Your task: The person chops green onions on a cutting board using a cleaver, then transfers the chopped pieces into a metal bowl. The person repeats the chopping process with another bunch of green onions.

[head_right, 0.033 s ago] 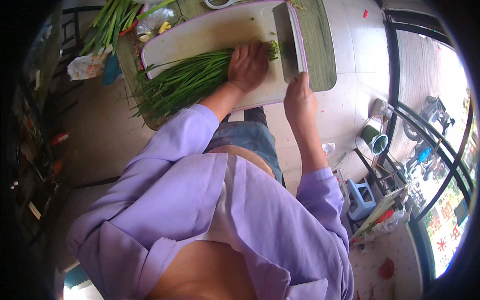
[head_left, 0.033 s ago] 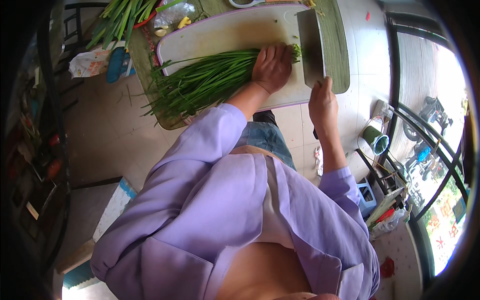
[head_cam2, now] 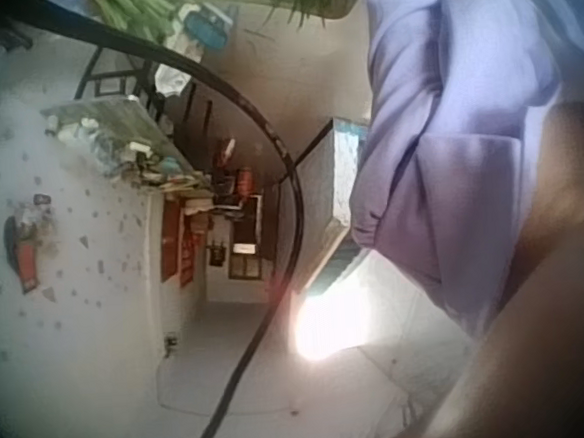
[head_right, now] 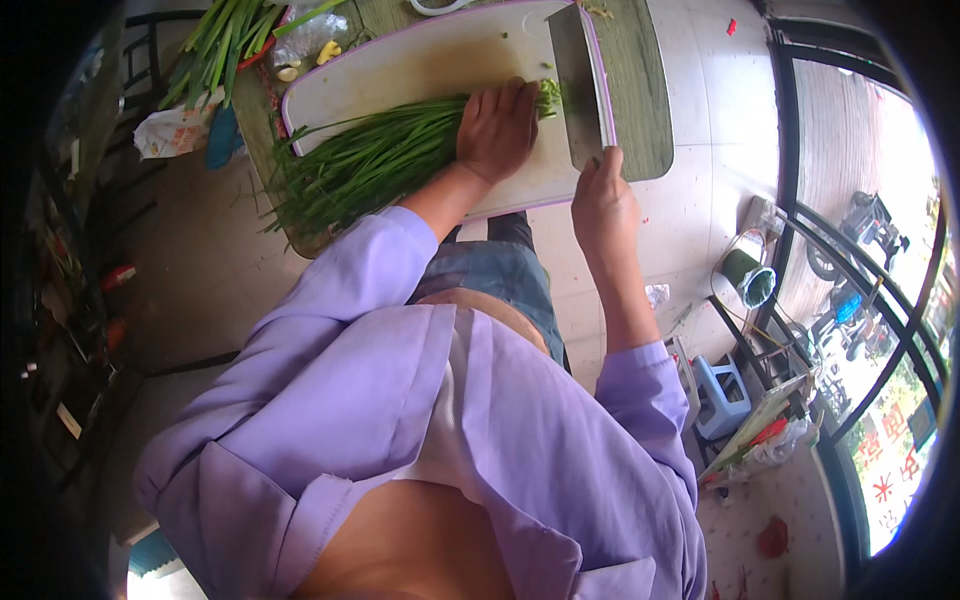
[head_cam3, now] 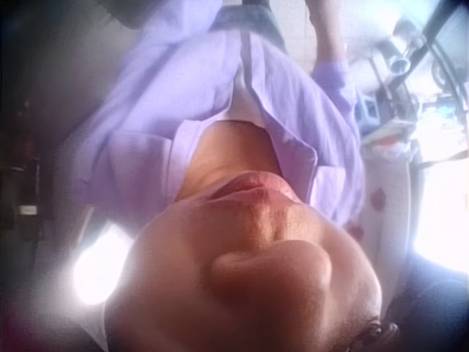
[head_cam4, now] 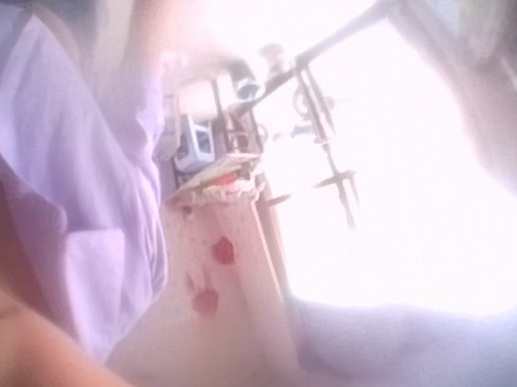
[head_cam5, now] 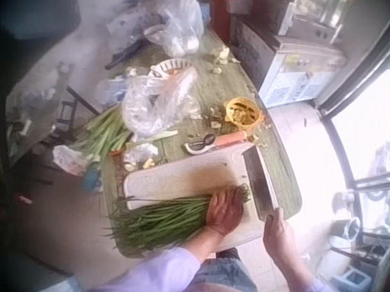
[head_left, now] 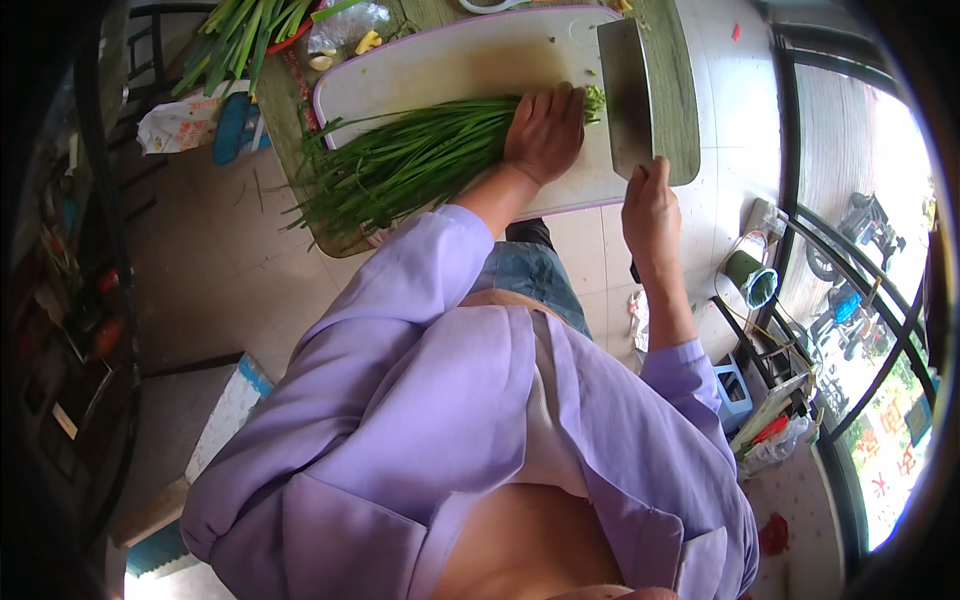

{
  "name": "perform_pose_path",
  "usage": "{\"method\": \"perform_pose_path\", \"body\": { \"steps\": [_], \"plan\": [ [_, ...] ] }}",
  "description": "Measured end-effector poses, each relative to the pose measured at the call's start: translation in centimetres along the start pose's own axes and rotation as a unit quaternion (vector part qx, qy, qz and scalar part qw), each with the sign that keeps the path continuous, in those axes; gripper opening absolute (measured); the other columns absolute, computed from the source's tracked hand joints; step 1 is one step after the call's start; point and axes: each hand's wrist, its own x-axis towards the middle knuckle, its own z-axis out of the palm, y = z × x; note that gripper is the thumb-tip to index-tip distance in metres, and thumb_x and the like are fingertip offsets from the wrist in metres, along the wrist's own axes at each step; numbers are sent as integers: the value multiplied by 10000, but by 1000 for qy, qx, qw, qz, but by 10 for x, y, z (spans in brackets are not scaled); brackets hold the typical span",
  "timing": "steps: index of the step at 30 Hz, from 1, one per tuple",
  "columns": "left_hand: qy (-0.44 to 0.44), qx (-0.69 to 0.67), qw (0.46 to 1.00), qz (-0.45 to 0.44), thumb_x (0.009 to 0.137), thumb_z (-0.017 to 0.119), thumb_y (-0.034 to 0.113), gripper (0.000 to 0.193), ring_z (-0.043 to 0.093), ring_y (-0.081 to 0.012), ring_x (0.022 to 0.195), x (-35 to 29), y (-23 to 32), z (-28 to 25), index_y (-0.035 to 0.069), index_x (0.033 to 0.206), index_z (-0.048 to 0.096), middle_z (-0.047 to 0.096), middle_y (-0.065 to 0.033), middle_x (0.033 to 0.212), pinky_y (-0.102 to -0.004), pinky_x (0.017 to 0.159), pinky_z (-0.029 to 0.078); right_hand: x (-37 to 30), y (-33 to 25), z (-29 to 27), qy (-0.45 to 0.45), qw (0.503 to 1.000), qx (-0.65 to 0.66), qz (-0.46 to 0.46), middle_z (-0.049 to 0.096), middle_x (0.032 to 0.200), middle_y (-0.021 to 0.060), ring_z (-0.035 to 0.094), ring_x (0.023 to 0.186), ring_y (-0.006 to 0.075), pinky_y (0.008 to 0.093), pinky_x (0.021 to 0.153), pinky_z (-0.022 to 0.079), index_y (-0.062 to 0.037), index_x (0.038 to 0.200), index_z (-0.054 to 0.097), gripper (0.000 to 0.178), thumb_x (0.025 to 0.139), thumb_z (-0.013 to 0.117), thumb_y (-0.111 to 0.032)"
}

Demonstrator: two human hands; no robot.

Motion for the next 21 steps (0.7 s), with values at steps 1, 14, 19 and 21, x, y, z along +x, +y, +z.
{"method": "perform_pose_path", "body": {
  "steps": [1,14,19,21],
  "plan": [
    [10,7,1000,1,812,519,220,269,507,-210,910,-1,-1,2,115,1056,561,539,-45,987,-345,820,381,-3,-2,-5,-13,1000,-3,-2,570,616,241,555,576,439,518,509,420,-34,965,385,152,909,437,-165],
    [-21,-3,1000,5,781,461,173,299,494,-215,902,-2,-5,1,89,1053,553,538,-63,969,-338,864,362,-16,-17,-13,-87,994,-57,-22,580,624,241,576,582,434,517,511,450,-28,948,362,140,898,421,-145],
    [-14,9,1000,9,781,464,185,305,493,-210,895,2,2,1,90,1054,561,542,-55,949,-338,866,357,-5,-8,18,-37,998,-58,-3,574,610,245,570,575,444,525,504,451,-42,944,355,137,888,422,-148],
    [-42,-1,999,-9,787,466,188,333,496,-219,928,1,2,-3,78,1089,552,542,-76,985,-351,895,345,-2,-11,21,-27,999,-38,-12,572,595,238,568,562,440,522,492,449,-42,941,355,136,888,425,-146]
  ]
}}
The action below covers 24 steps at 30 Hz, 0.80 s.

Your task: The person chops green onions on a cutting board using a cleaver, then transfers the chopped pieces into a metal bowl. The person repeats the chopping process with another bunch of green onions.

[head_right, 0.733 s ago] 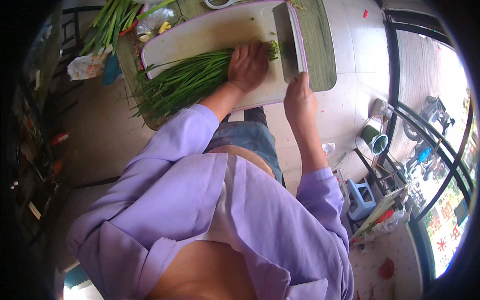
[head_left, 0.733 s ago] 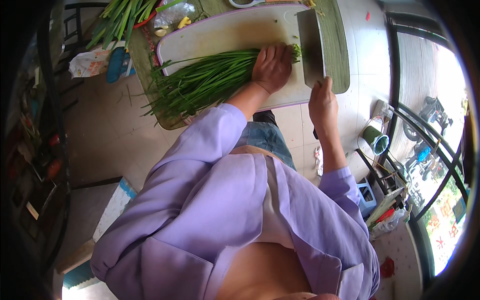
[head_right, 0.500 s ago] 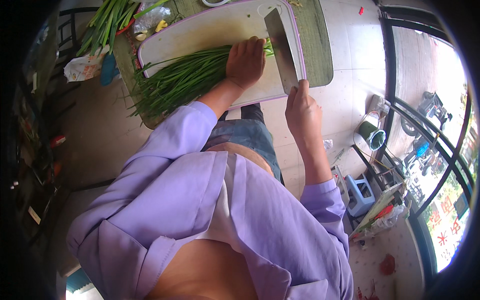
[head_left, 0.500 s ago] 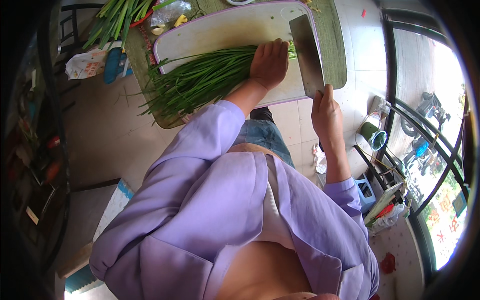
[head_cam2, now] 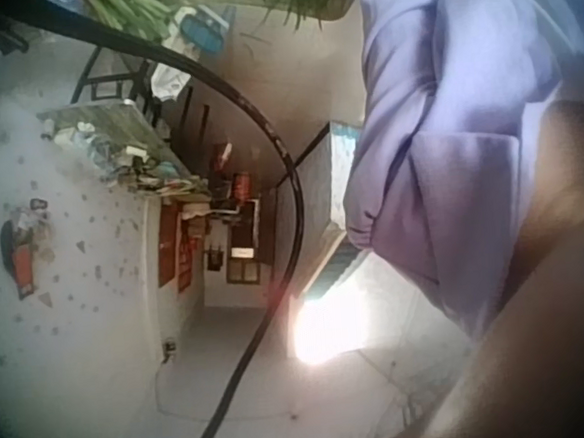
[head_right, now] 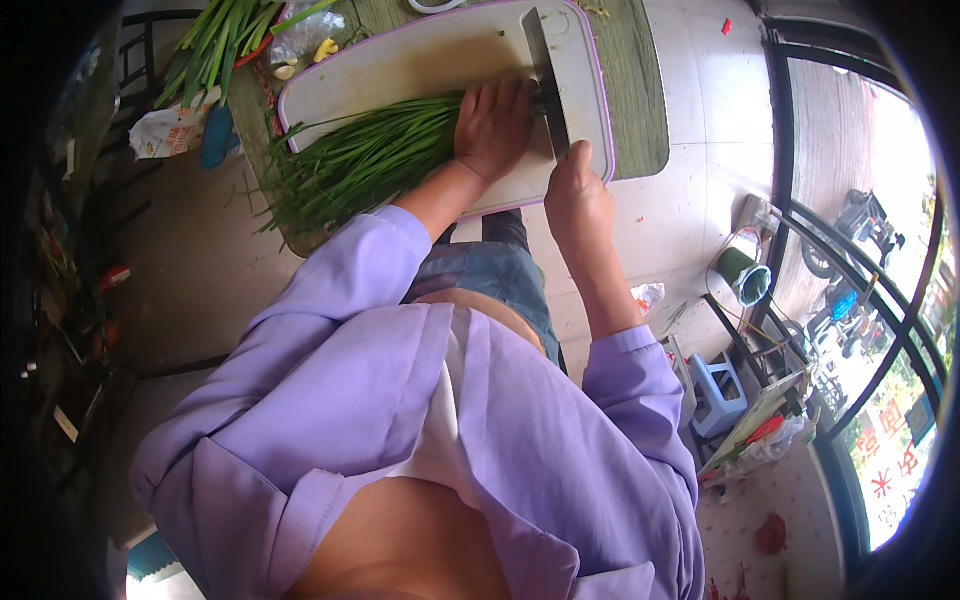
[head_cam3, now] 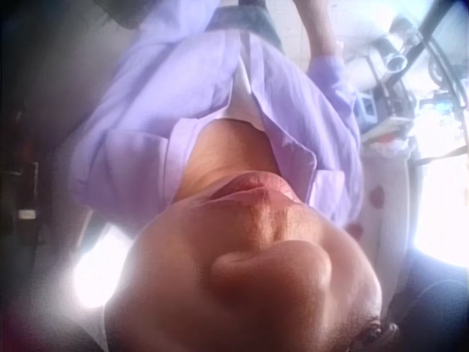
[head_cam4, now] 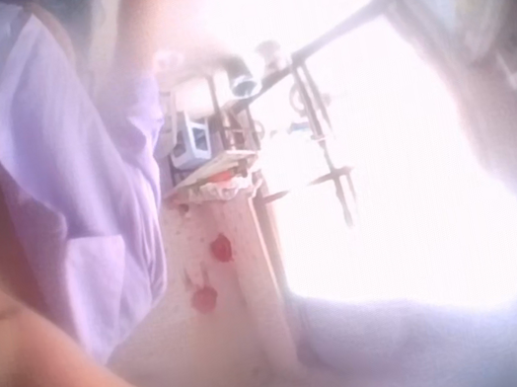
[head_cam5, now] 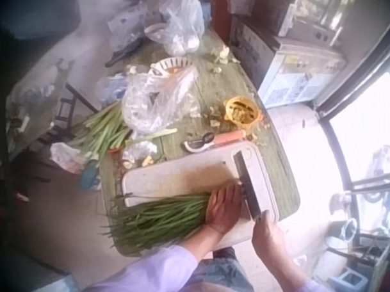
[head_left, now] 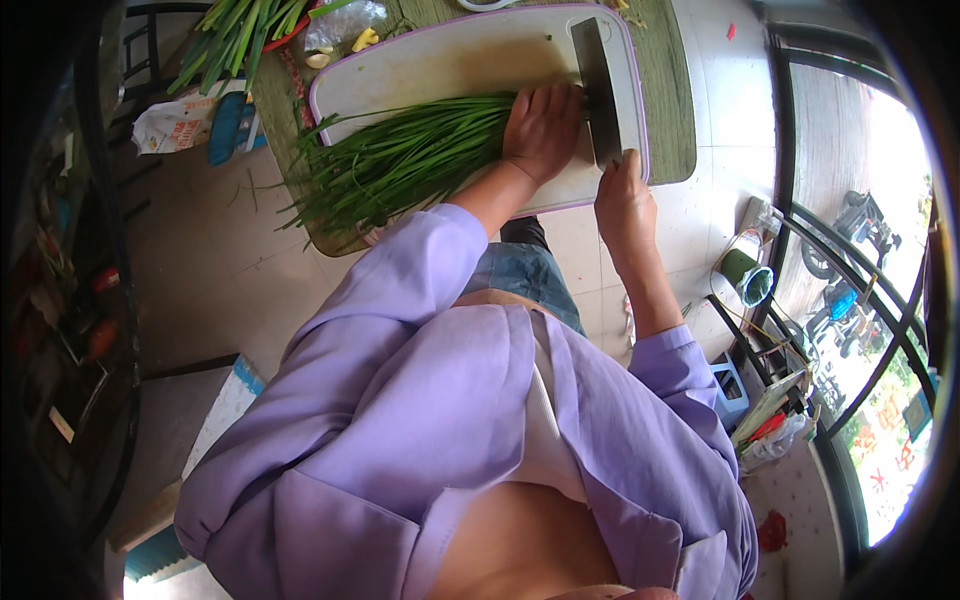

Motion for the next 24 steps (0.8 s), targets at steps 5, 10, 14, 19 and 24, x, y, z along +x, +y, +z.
{"method": "perform_pose_path", "body": {
  "steps": [5,10,14,19,24],
  "plan": [
    [4,-79,996,-42,790,490,151,429,445,-275,1109,6,8,-23,34,1203,480,493,-144,1147,-441,1019,244,2,4,4,20,1000,5,-17,566,571,229,569,540,429,515,474,447,-40,935,356,143,890,437,-149],
    [-73,84,994,15,809,517,252,511,394,-308,1189,-1,1,-41,2,1248,438,427,-181,1258,-499,1079,129,3,6,5,26,999,11,-20,564,568,230,571,544,429,513,473,448,-40,931,357,152,895,442,-161],
    [-73,12,997,-1,783,589,315,612,356,-293,1224,-15,-9,-26,34,1292,398,424,-148,1273,-514,1064,146,1,4,3,31,999,20,-28,565,570,230,573,551,428,510,476,445,-37,938,361,150,897,442,-156],
    [-61,2,998,8,793,581,368,619,390,-265,1172,-14,-17,-15,58,1296,396,453,-103,1231,-468,1015,237,-2,7,-7,28,999,15,-11,571,596,232,573,566,426,506,489,441,-33,946,372,144,902,442,-150],
    [-77,14,997,6,843,517,357,525,422,-229,1116,-11,-17,-19,76,1271,402,472,-75,1186,-422,962,288,-17,-1,-34,11,1000,18,-12,571,593,226,570,560,422,500,486,438,-33,953,382,138,914,427,-157]
  ]
}}
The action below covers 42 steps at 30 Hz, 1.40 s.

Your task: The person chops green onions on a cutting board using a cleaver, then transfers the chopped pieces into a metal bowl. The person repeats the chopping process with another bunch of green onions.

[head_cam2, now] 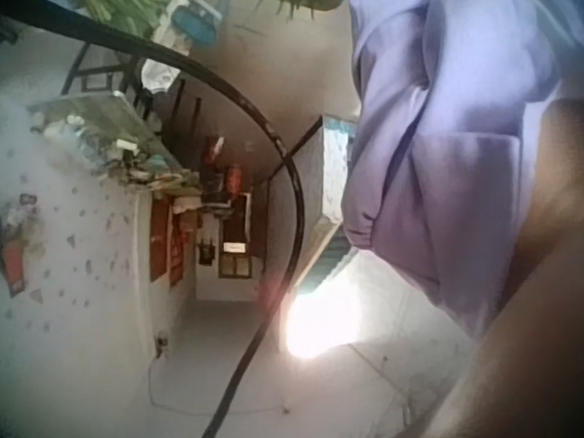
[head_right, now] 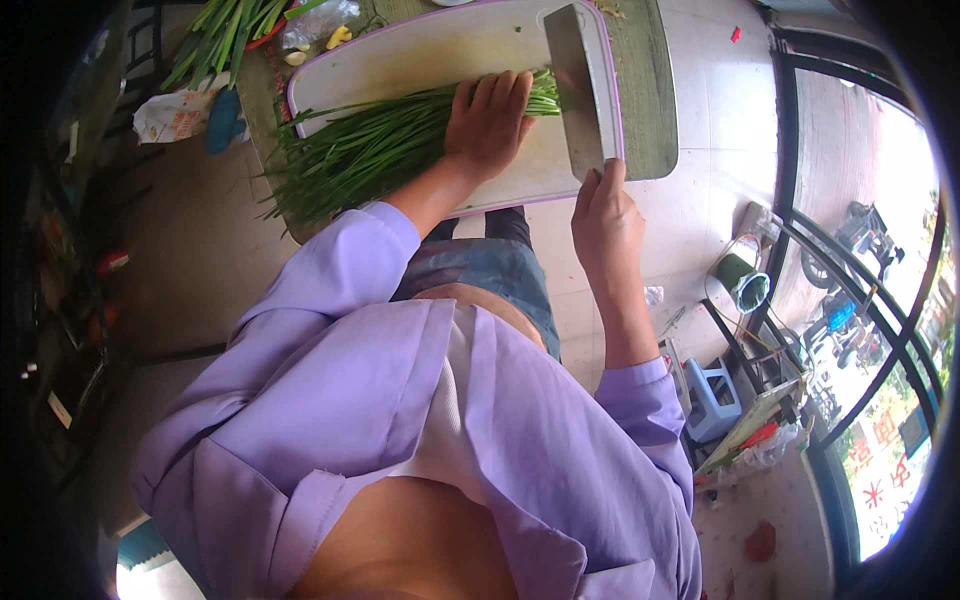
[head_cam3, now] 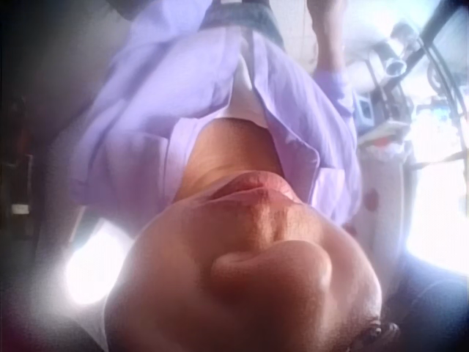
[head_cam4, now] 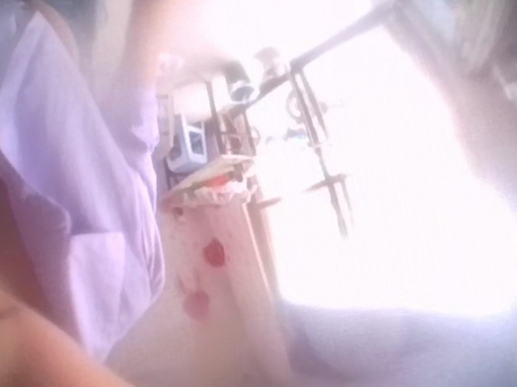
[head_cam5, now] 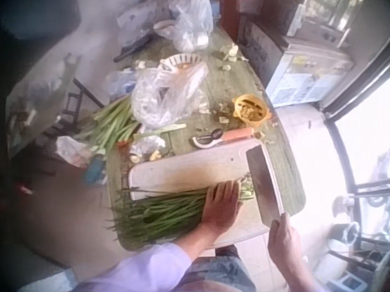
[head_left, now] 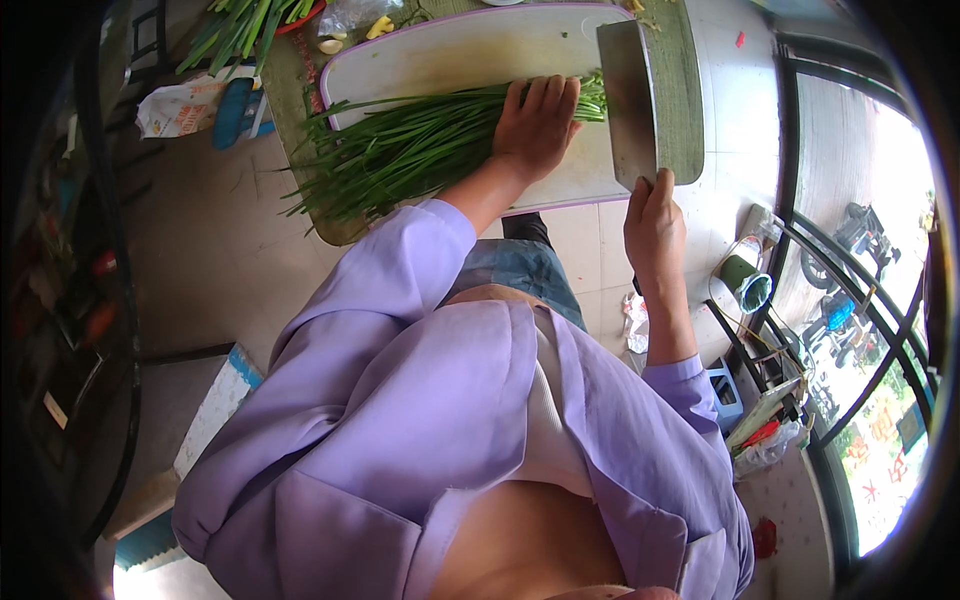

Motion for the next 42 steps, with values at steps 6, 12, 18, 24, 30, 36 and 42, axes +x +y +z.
{"method": "perform_pose_path", "body": {
  "steps": [6,12,18,24,30,36,42],
  "plan": [
    [7,-14,1000,-2,845,517,345,489,425,-214,1119,1,-1,3,95,1256,424,479,-57,1192,-418,962,287,0,-7,-4,-46,998,-31,10,571,591,227,573,562,422,502,482,438,-21,940,374,141,909,430,-146],
    [28,10,1000,-2,830,533,330,457,429,-207,1116,-1,-2,5,99,1220,478,499,-50,1172,-402,954,298,8,-15,11,-44,999,-27,-13,565,590,241,569,564,433,509,483,440,-24,920,366,105,890,424,-107],
    [70,1,997,15,798,555,305,451,439,-208,1089,-3,-2,7,80,1186,511,509,-54,1133,-383,942,312,21,-12,34,-18,999,-46,10,563,595,240,558,571,443,516,491,432,-24,918,349,125,889,426,-118],
    [64,-34,997,0,807,550,289,433,464,-214,1049,-2,-1,5,74,1178,494,520,-63,1108,-367,936,324,14,-2,18,25,999,19,19,558,596,248,559,571,437,515,490,425,-23,935,367,139,906,435,-141],
    [61,-29,998,-5,836,519,290,428,480,-224,1038,2,-1,6,85,1207,464,514,-78,1113,-377,931,332,1,-12,-3,-38,999,-15,15,563,587,238,563,552,429,501,478,431,-30,935,375,133,910,433,-147],
    [42,-8,999,-10,822,527,268,379,486,-208,1019,2,0,4,93,1158,516,536,-50,1084,-359,905,344,4,-17,11,-40,998,-42,3,572,607,240,570,569,428,498,483,441,-39,939,361,131,903,432,-143],
    [92,-8,996,-7,804,531,253,339,495,-202,973,1,0,11,107,1109,553,546,-43,1058,-356,896,347,29,-17,31,-39,998,-38,10,575,627,248,570,607,446,526,529,442,-42,923,353,142,892,439,-150]
  ]
}}
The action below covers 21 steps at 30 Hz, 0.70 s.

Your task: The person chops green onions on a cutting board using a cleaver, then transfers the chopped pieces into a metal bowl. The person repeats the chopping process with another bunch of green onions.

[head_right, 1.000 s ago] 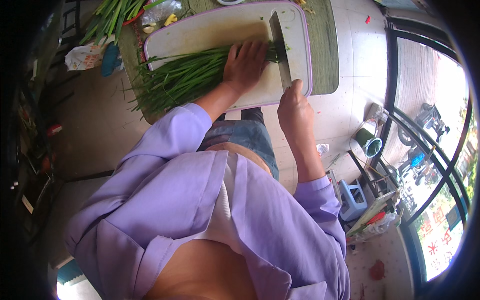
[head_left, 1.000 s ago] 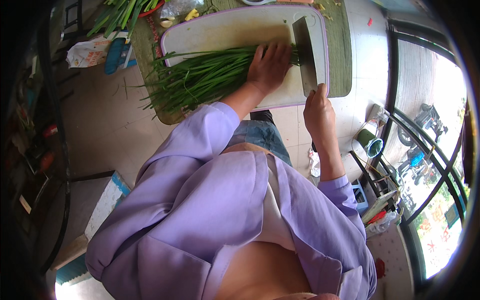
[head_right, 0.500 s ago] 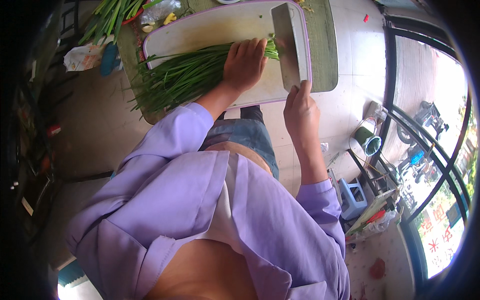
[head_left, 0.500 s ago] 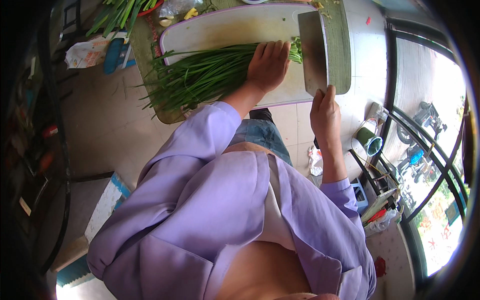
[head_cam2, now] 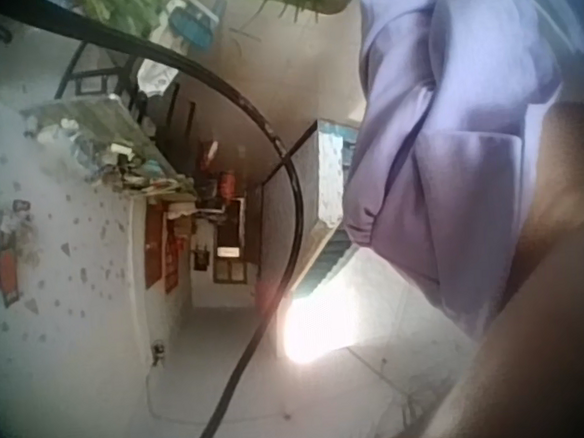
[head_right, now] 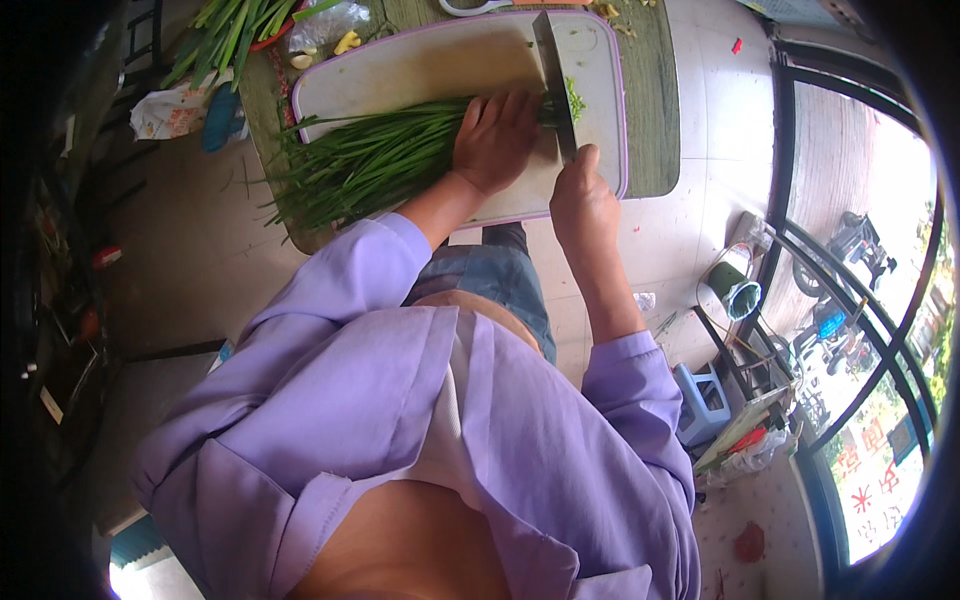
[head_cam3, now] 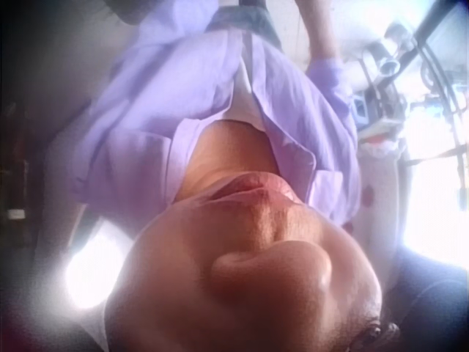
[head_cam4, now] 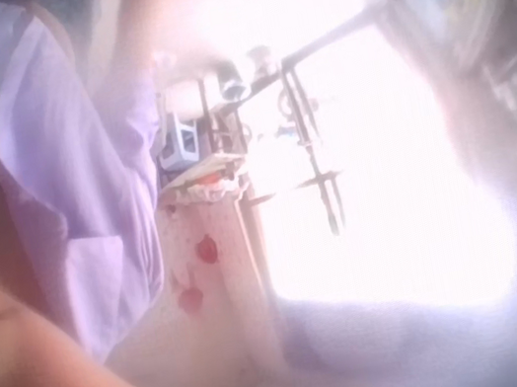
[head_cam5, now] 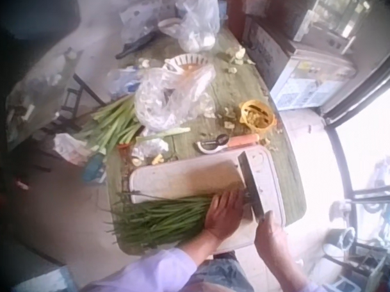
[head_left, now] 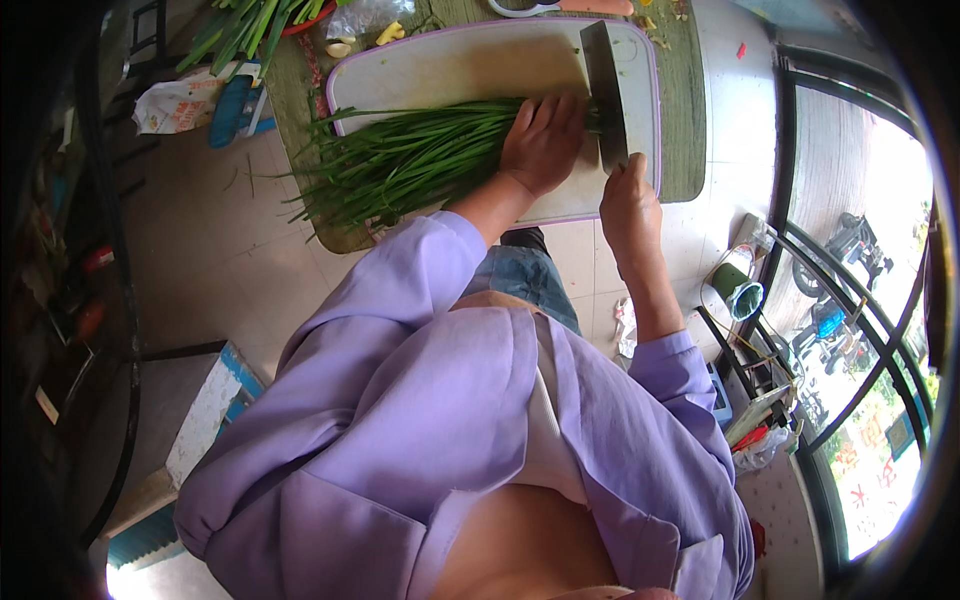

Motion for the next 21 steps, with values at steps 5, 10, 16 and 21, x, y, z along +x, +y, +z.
{"method": "perform_pose_path", "body": {
  "steps": [5,10,16,21],
  "plan": [
    [-21,-11,1000,-9,812,521,253,338,487,-210,995,-1,1,-4,98,1112,544,539,-53,1061,-360,901,344,2,6,-6,9,999,29,15,571,648,271,562,638,467,532,567,440,-29,950,373,162,899,434,-171],
    [-30,-28,999,-8,828,510,259,366,481,-220,1007,1,-3,-5,77,1146,505,516,-69,1084,-360,909,343,-20,6,-29,3,999,40,6,571,631,258,563,604,456,518,531,437,-24,960,373,153,907,433,-156],
    [-50,-47,998,-11,826,499,246,343,480,-218,1012,5,0,-7,65,1118,508,520,-72,1057,-354,906,339,-31,4,-32,-24,1000,-2,-4,572,617,250,568,592,445,514,508,441,-34,929,367,138,905,433,-153],
    [-4,-8,1000,-4,793,496,201,308,479,-211,1003,0,-2,1,54,1060,537,536,-70,1006,-337,899,335,-11,-6,-10,-15,1000,1,0,565,650,273,553,620,466,527,523,432,-27,928,369,136,904,437,-143]
  ]
}}
